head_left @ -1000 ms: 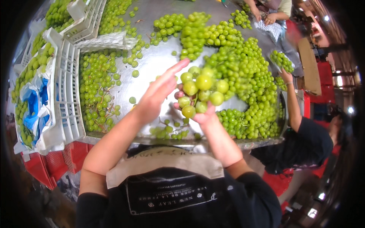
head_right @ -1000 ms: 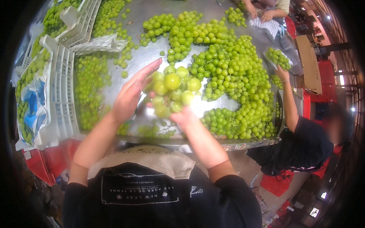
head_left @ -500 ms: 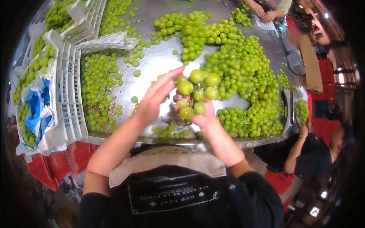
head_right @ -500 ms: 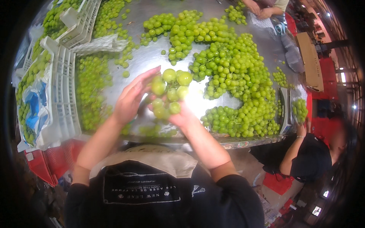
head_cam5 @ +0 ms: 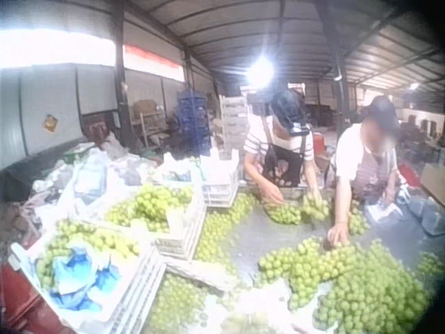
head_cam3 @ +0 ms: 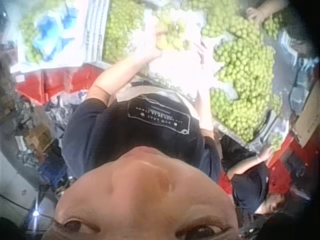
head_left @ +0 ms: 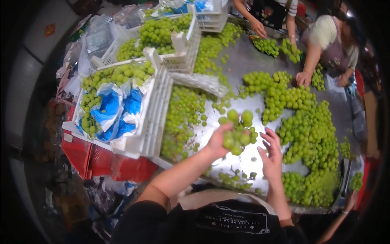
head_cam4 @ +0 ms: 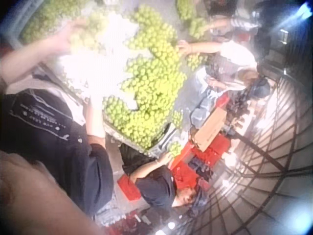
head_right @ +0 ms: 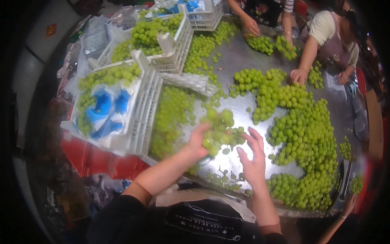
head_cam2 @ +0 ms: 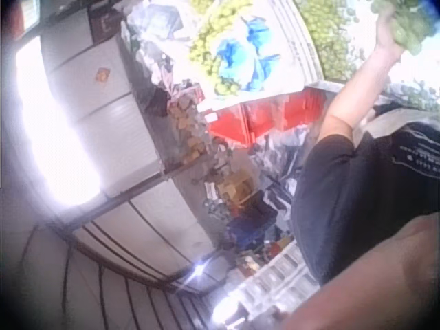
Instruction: The person sorts green grapes on a metal table by hand and with scissors, removing individual grapes from bunches before placing the bunches into crates.
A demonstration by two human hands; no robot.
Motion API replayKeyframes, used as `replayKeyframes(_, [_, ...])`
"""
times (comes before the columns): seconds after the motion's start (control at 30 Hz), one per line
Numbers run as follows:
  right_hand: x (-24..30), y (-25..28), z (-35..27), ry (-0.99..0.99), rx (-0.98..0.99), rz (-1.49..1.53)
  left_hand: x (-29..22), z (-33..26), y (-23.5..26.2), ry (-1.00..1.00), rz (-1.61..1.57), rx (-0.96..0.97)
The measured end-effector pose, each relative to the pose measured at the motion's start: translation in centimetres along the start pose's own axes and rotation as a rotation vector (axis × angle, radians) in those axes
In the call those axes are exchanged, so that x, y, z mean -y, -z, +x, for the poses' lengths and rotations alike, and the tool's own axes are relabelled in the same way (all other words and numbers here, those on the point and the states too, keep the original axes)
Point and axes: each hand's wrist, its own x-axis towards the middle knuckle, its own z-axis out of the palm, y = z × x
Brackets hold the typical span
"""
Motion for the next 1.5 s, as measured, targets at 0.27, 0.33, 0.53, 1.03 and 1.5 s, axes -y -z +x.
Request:
replayKeyframes(0.27, [-3.2, 1.9, 0.6, -0.144, -0.135, 0.001, -24.4, 8.3, -14.3, -0.862, 0.056, -0.220])
replayKeyframes(0.33, [-4.5, 2.5, 0.5, -0.155, -0.166, -0.017, -32.3, 7.8, -13.4, -1.028, 0.248, -0.177])
replayKeyframes(0.53, [-10.0, 3.4, -0.1, -0.295, -0.224, -0.020, -47.1, 7.4, -3.4, -0.703, 0.501, -0.658])
replayKeyframes(1.03, [-10.9, -1.1, 0.7, -0.131, 0.063, -0.481, -46.8, 1.4, -10.9, -1.283, 0.817, -0.557])
replayKeyframes(1.5, [-14.0, 0.2, 0.4, 0.104, -0.021, -0.528, -10.0, -12.4, -6.8, 0.115, 1.217, 0.107])
